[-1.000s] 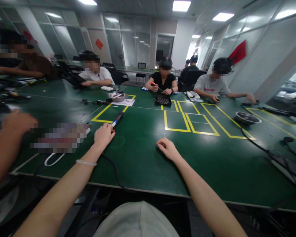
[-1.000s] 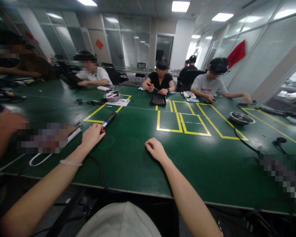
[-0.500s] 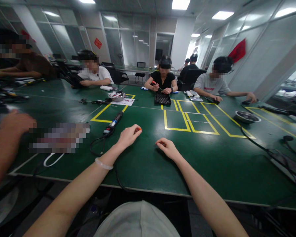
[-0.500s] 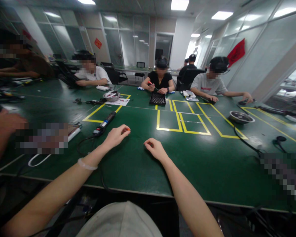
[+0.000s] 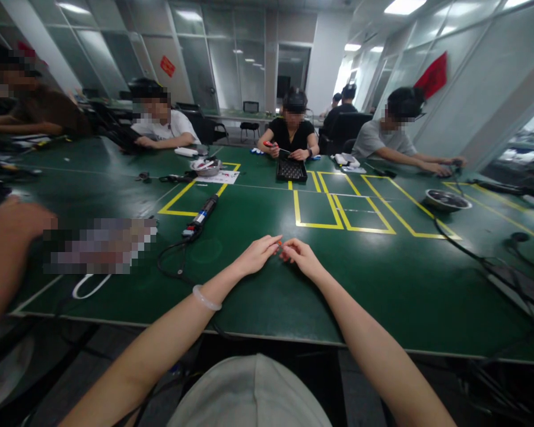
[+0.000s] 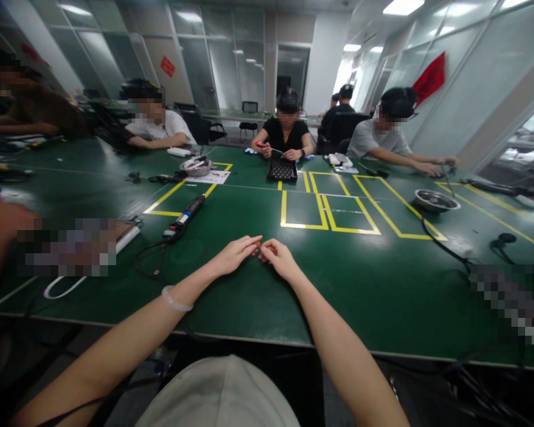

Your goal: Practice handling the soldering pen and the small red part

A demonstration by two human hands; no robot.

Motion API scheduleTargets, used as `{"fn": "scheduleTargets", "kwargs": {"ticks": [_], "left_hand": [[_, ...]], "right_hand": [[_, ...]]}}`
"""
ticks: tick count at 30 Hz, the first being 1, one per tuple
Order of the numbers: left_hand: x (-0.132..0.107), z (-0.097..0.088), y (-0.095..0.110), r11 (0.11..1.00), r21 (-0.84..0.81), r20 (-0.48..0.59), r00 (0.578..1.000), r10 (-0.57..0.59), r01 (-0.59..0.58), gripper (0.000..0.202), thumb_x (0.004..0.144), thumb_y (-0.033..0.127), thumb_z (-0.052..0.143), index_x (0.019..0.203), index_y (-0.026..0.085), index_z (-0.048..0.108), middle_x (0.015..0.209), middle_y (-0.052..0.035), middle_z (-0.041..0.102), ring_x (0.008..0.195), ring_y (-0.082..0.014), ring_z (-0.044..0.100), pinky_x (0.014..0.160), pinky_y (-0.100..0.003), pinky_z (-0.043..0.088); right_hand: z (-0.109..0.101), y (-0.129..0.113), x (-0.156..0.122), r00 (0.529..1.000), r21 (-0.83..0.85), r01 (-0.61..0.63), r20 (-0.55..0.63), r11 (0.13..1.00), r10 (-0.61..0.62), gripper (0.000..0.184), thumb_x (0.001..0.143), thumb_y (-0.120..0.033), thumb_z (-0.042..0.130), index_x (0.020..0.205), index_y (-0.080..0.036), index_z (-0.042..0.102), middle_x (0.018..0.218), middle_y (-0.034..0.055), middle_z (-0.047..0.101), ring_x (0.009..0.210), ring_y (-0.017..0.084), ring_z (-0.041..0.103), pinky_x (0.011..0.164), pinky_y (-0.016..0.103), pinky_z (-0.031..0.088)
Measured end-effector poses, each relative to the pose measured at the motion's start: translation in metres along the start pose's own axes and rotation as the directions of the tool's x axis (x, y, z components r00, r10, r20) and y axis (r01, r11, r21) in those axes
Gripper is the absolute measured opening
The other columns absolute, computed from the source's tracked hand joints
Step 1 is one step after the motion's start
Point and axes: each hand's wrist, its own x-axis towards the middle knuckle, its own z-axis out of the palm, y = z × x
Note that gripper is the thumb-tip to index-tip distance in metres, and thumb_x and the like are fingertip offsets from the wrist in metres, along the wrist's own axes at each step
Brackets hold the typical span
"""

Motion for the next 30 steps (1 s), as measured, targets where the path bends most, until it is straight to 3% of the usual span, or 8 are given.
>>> {"fn": "scheduleTargets", "kwargs": {"ticks": [6, 12, 19, 26, 30], "left_hand": [[-0.005, 0.002, 0.006, 0.996, 0.040, 0.006, 0.997, 0.080, -0.081, 0.044, 0.098, 0.035, 0.033, 0.135, 0.019, 0.052, 0.099, -0.0061, 0.058, 0.095, -0.0164, 0.057, 0.088, -0.030, 0.045], [-0.009, -0.001, 0.015, 0.987, 0.087, -0.045, 0.989, 0.142, -0.138, 0.040, 0.096, 0.032, 0.040, 0.132, 0.024, 0.056, 0.109, -0.0066, 0.059, 0.102, -0.0175, 0.057, 0.091, -0.031, 0.045], [-0.007, -0.003, 0.012, 0.990, 0.010, -0.096, 0.985, 0.142, -0.142, 0.037, 0.094, 0.031, 0.046, 0.127, 0.023, 0.060, 0.108, -0.0069, 0.062, 0.101, -0.0178, 0.058, 0.090, -0.032, 0.046], [-0.009, -0.003, 0.011, 0.993, 0.022, -0.084, 0.990, 0.116, -0.115, 0.037, 0.093, 0.034, 0.048, 0.124, 0.021, 0.062, 0.106, -0.0062, 0.062, 0.095, -0.0165, 0.059, 0.086, -0.029, 0.046], [-0.007, -0.012, 0.010, 0.995, 0.028, -0.115, 0.989, 0.094, -0.091, 0.040, 0.095, 0.039, 0.041, 0.126, 0.021, 0.060, 0.111, -0.0064, 0.062, 0.103, -0.0177, 0.058, 0.093, -0.031, 0.044]], "right_hand": [[0.000, -0.006, -0.001, 1.000, 0.068, -0.011, 0.010, 0.998, 0.010, 0.038, 0.084, -0.055, 0.055, 0.085, -0.018, 0.058, 0.071, 0.0025, 0.066, 0.062, 0.013, 0.058, 0.054, 0.024, 0.043], [0.000, -0.010, -0.002, 1.000, 0.137, -0.001, 0.002, 0.991, 0.001, 0.032, 0.080, -0.049, 0.064, 0.085, -0.018, 0.057, 0.070, 0.0003, 0.061, 0.062, 0.012, 0.055, 0.055, 0.023, 0.044], [0.001, -0.002, 0.000, 0.999, 0.162, 0.037, -0.014, 0.986, -0.035, 0.031, 0.071, -0.039, 0.072, 0.090, -0.020, 0.056, 0.086, 0.0014, 0.062, 0.069, 0.012, 0.057, 0.059, 0.024, 0.048], [0.000, 0.002, 0.001, 0.998, 0.104, 0.060, -0.021, 0.993, -0.058, 0.026, 0.074, -0.036, 0.071, 0.088, -0.019, 0.057, 0.083, 0.0014, 0.062, 0.070, 0.012, 0.057, 0.065, 0.026, 0.048], [-0.002, 0.004, 0.001, 0.998, 0.069, 0.048, -0.037, 0.996, -0.045, 0.028, 0.073, -0.037, 0.071, 0.090, -0.019, 0.057, 0.082, 0.0013, 0.063, 0.069, 0.013, 0.058, 0.066, 0.027, 0.049]]}}
